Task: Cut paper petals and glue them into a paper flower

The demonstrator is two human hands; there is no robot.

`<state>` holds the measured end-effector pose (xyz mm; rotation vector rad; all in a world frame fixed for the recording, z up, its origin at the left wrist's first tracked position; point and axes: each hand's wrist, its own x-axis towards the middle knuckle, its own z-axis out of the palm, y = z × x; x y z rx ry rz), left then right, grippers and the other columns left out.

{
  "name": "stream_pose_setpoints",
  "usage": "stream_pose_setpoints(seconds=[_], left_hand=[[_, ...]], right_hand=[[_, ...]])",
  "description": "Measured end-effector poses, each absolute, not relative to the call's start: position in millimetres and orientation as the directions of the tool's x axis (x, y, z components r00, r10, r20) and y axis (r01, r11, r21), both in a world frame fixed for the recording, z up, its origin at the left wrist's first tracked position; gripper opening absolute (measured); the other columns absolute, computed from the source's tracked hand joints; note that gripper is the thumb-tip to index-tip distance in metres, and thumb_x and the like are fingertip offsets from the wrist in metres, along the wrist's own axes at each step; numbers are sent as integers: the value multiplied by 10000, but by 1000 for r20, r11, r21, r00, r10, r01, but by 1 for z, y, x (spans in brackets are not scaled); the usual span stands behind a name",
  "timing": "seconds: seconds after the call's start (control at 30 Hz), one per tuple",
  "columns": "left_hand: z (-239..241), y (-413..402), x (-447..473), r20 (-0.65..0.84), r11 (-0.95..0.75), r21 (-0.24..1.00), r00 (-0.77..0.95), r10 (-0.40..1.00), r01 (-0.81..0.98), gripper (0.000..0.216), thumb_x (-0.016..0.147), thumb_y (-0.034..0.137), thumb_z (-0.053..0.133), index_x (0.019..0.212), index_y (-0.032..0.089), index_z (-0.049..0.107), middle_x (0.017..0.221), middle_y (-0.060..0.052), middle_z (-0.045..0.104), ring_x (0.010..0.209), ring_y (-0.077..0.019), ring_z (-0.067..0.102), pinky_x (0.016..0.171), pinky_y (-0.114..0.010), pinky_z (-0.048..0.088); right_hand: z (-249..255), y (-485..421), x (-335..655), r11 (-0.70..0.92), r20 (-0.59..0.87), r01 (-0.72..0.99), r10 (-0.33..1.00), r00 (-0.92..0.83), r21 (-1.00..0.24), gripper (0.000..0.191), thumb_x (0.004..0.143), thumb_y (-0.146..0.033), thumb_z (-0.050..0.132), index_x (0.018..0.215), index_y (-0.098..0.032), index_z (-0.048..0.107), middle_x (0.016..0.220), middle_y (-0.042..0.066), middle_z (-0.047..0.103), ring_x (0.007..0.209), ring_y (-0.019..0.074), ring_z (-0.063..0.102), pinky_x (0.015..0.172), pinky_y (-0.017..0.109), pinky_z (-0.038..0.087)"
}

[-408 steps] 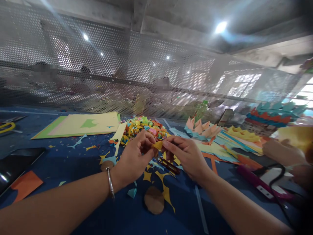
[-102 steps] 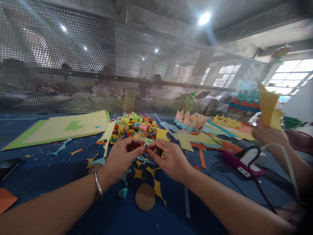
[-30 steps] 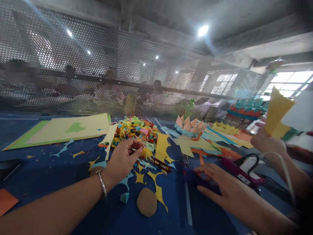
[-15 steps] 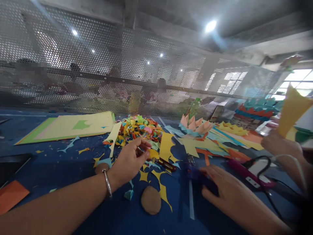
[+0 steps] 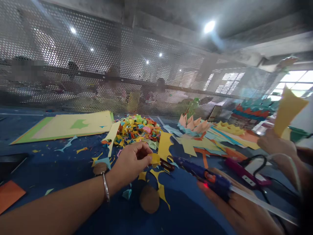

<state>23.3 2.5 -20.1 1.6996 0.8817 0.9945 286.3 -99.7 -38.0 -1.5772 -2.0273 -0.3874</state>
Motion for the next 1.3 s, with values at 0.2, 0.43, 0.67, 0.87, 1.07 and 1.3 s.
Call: stream_pose_setpoints(seconds=[0.2, 0.43, 0.67, 0.87, 1.07, 1.3], left_hand=[[-17, 1, 23, 228, -302, 948, 443, 867, 103, 47, 695, 177, 583, 735, 159, 563, 652, 17, 556, 599, -105, 522, 589, -235, 436], [-20, 2, 23, 205, -300, 945, 471, 858, 134, 36, 696, 169, 561, 731, 160, 568, 648, 10, 571, 596, -111, 542, 583, -238, 439], [-17, -1, 24, 196, -298, 943, 482, 854, 146, 36, 687, 161, 559, 719, 152, 572, 637, 1, 587, 582, -112, 556, 570, -236, 442], [-17, 0, 23, 192, -294, 945, 488, 851, 141, 41, 691, 168, 560, 724, 150, 576, 644, -5, 599, 583, -115, 564, 572, -238, 446], [-16, -1, 22, 190, -306, 936, 485, 854, 172, 48, 689, 175, 559, 728, 156, 579, 646, -1, 599, 583, -117, 562, 568, -239, 443], [-18, -2, 22, 160, -267, 952, 499, 852, 150, 55, 679, 192, 564, 721, 158, 572, 647, -6, 600, 589, -125, 571, 575, -250, 452]], right_hand=[[-45, -102, 276, 345, 552, 938, 788, -272, -30, 388, 841, -472, 480, 1072, -219, 661, 1136, 80, 662, 1024, 287, 624, 824, 365, 553], [-51, -99, 277, 390, 572, 921, 760, -309, -20, 384, 851, -438, 482, 1116, -209, 638, 1152, 93, 651, 1026, 286, 623, 836, 370, 547], [-56, -97, 287, 416, 503, 908, 773, -385, 56, 398, 837, -399, 526, 1183, -220, 605, 1211, 81, 617, 1048, 272, 613, 826, 325, 551], [-57, -97, 288, 412, 487, 906, 775, -402, 93, 398, 868, -399, 459, 1194, -217, 597, 1225, 88, 605, 1054, 271, 609, 836, 338, 544], [-59, -97, 292, 444, 460, 877, 750, -475, 181, 351, 843, -356, 521, 1149, -224, 630, 1236, 84, 597, 1063, 281, 601, 834, 341, 546], [-59, -96, 291, 428, 466, 886, 756, -460, 181, 363, 850, -348, 508, 1174, -229, 620, 1243, 80, 593, 1062, 288, 600, 822, 359, 552]])
